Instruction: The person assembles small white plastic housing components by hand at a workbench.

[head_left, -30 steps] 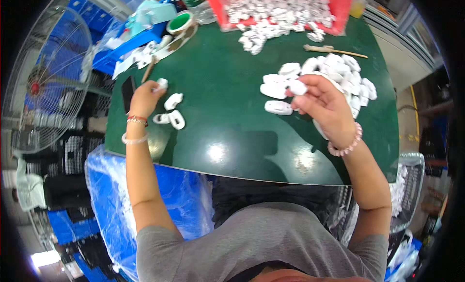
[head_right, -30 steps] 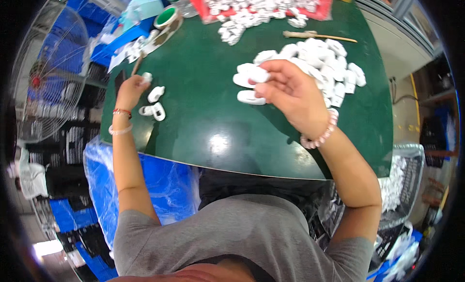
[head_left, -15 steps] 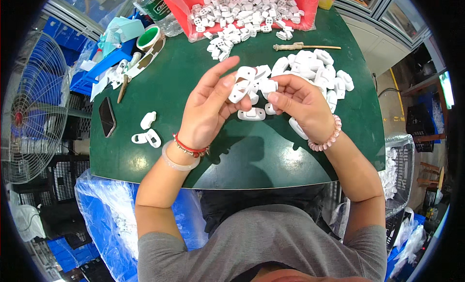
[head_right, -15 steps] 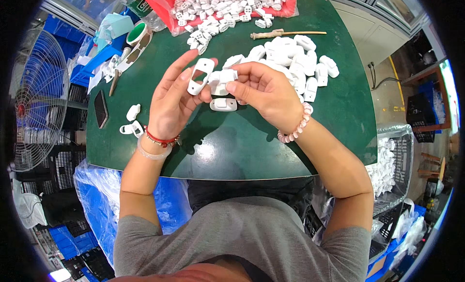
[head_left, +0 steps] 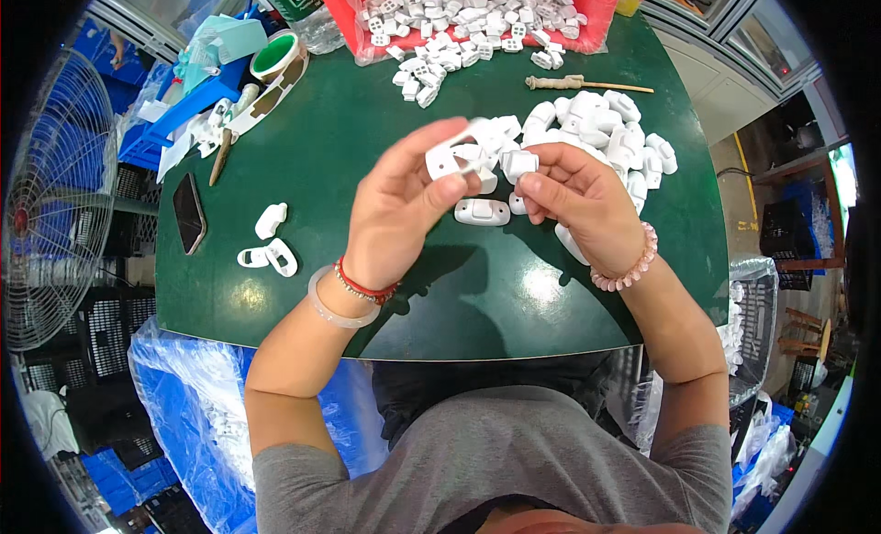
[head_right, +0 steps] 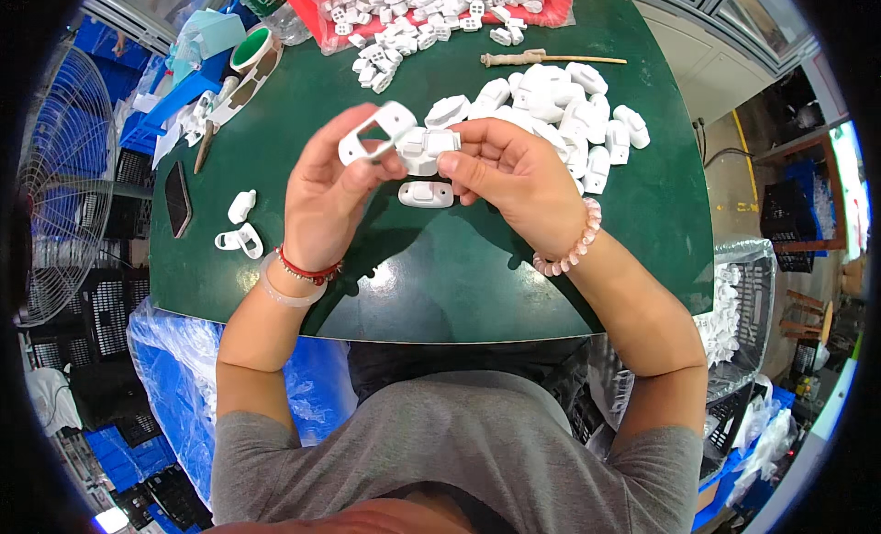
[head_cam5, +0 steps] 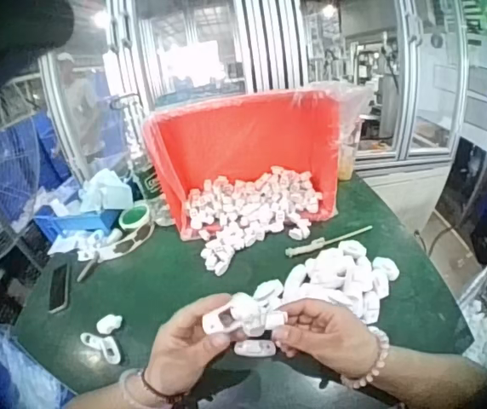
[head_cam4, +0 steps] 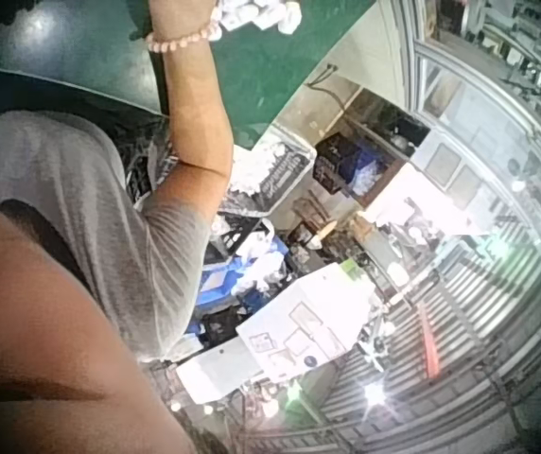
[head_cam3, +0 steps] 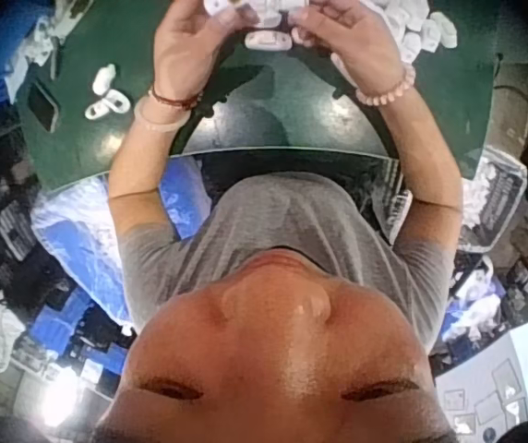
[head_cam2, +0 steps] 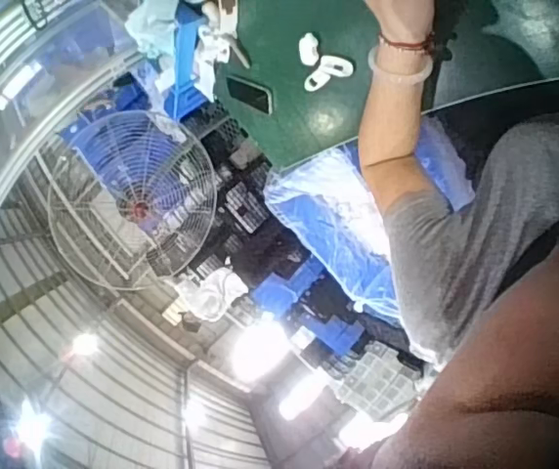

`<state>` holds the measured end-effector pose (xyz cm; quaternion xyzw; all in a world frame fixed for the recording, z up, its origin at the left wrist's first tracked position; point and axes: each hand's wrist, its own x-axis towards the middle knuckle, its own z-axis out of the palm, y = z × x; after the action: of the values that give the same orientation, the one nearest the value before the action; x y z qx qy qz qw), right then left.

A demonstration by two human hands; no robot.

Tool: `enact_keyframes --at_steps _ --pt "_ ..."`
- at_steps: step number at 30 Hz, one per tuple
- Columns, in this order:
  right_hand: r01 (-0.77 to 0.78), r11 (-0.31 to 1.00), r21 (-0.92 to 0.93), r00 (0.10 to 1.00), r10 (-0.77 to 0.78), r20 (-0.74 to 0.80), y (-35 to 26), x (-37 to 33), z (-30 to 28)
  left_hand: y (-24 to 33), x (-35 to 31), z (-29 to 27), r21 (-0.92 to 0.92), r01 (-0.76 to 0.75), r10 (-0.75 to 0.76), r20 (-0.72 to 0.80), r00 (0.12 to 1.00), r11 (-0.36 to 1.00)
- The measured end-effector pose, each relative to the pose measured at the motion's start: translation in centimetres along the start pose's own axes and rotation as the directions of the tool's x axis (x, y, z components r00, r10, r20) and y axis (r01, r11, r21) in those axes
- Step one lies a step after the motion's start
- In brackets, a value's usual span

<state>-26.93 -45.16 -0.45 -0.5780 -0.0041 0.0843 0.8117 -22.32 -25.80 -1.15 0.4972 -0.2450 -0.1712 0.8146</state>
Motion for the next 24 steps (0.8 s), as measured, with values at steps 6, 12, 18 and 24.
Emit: enact_keyframes --at_steps 6,12,18,24 --pt "0.005 0.991 -0.131 0.995 0.008 0.098 0.1 -0.1 0.5 -0.8 0.1 -0.5 0.219 -0.044 0.000 0.196 0.981 0.975" --pt "-0.084 0.995 0.060 0.980 0.071 0.188 -0.6 -0.3 -0.3 -0.2 0.3 -0.9 0.299 -0.050 -0.020 0.228 0.973 0.953" --pt "-0.111 0.994 0.021 0.979 0.106 0.177 -0.2 -0.2 -0.4 -0.2 -0.1 -0.6 0.192 0.041 -0.088 0.239 0.967 0.980" --pt "-0.122 0.991 -0.056 0.988 0.126 0.094 -0.5 0.0 -1.0 -0.1 0.8 -0.4 0.360 -0.026 -0.067 0.243 0.968 0.932"
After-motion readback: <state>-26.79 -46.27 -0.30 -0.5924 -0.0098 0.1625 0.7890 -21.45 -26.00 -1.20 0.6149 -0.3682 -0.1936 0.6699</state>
